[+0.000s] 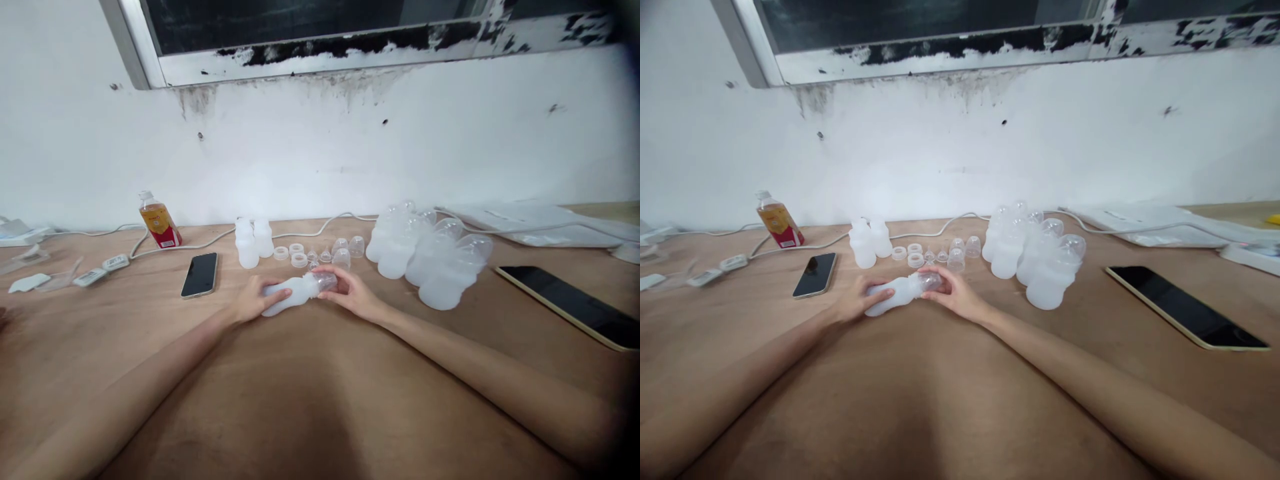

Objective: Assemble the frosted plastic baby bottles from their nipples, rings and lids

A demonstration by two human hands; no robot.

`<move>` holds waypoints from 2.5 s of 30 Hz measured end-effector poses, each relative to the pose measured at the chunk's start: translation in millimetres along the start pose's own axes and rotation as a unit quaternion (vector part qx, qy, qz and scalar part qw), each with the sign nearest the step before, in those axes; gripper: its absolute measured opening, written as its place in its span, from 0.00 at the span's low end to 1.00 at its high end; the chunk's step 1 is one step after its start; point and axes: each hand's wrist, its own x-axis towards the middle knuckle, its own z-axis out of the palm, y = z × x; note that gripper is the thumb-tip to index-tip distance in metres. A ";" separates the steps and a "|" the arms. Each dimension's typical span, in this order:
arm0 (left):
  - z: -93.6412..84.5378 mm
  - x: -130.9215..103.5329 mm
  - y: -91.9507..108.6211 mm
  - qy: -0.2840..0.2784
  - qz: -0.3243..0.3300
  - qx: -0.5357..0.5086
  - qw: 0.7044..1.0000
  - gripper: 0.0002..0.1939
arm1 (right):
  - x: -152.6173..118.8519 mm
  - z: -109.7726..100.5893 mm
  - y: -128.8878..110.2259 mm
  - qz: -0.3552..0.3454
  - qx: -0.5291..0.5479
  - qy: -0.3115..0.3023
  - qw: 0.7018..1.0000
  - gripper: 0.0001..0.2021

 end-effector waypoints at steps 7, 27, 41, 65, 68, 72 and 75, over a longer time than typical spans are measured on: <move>-5.6 0.1 0.5 -0.087 -0.047 -0.077 0.992 0.20 | -4.7 -3.6 -19.7 -0.090 -0.166 -0.094 0.978 0.20; 10.6 8.2 -21.0 -0.045 -0.016 -0.234 0.971 0.22 | -16.2 -91.0 -112.8 0.156 -0.556 -0.087 0.812 0.20; 11.9 10.2 -24.9 -0.052 -0.016 -0.209 0.976 0.21 | -17.0 -118.7 -108.6 0.171 -0.646 -0.043 0.743 0.18; 12.8 10.5 -24.3 -0.050 -0.012 -0.178 0.983 0.20 | -13.3 -131.7 -81.8 0.173 -0.679 0.049 0.712 0.14; 12.1 10.6 -23.7 -0.052 -0.006 -0.161 0.986 0.20 | -14.5 -124.1 -90.9 0.171 -0.694 0.064 0.697 0.15; 12.5 6.7 -20.5 -0.026 0.019 -0.067 0.997 0.19 | -6.6 -85.0 -106.4 0.079 -0.728 0.163 0.661 0.17; 16.4 2.0 -16.9 0.011 0.086 0.096 0.992 0.19 | -0.1 -40.9 -87.9 -0.044 -0.613 0.096 0.783 0.16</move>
